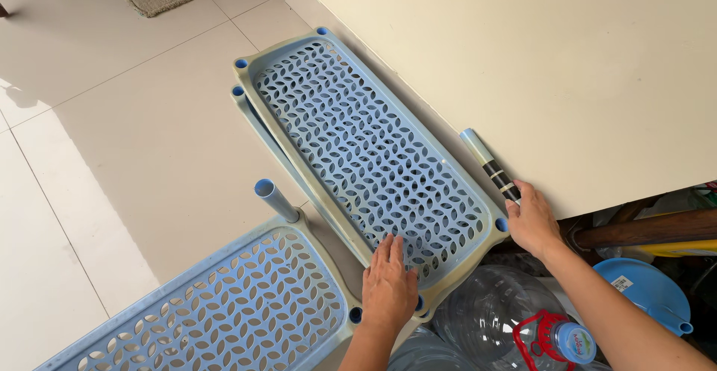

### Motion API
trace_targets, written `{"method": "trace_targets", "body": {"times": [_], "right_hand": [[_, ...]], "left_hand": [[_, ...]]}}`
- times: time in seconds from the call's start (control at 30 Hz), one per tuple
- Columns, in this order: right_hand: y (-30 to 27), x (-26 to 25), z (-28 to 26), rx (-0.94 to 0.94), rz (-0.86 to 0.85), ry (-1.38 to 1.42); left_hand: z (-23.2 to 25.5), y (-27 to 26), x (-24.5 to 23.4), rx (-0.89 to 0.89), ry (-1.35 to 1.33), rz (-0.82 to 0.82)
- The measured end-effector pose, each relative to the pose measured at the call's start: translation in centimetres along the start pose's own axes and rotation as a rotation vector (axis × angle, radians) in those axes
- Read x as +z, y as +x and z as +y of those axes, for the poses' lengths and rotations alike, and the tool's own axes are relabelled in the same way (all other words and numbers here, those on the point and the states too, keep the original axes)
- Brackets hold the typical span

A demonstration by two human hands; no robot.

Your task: The person assembles a light blue plastic stool by inserting cylindrical legs into the seat's corner sockets. The person repeatedly inserts and removes the legs, adjusting their placement and stacking the seat components during the process.

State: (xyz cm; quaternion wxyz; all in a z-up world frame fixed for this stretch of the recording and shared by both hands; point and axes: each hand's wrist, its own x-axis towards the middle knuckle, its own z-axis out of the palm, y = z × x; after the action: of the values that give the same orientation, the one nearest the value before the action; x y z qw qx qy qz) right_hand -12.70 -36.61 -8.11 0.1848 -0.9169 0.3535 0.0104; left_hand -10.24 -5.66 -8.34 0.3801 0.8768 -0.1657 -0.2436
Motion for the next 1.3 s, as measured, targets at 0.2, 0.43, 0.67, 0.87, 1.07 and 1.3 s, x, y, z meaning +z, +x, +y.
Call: {"method": "trace_targets", "body": {"times": [0.2, 0.43, 0.67, 0.87, 1.07, 1.3], "right_hand": [[2.6, 2.7, 1.6, 0.057, -0.102, 0.076], [5.6, 4.7, 4.2, 0.055, -0.214, 0.309], [4.4, 5.0, 2.8, 0.087, -0.112, 0.351], [-1.2, 1.0, -7.8, -0.155, 0.121, 0.317], [-8.4, 3.3, -20.4, -0.319, -0.145, 0.562], [-11.5, 10.2, -30.1, -0.433, -0.312, 0.736]], "left_hand": [[-1.5, 0.8, 2.4, 0.127, 0.129, 0.02], [-2.8, 0.4, 2.1, 0.198, 0.108, 0.031], [-1.2, 0.7, 0.0, 0.121, -0.021, 0.079], [0.2, 1.3, -5.2, -0.15, -0.339, 0.323], [-2.7, -0.4, -10.1, -0.356, -0.331, 0.567], [-8.7, 1.4, -13.8, -0.197, -0.294, 0.615]]}}
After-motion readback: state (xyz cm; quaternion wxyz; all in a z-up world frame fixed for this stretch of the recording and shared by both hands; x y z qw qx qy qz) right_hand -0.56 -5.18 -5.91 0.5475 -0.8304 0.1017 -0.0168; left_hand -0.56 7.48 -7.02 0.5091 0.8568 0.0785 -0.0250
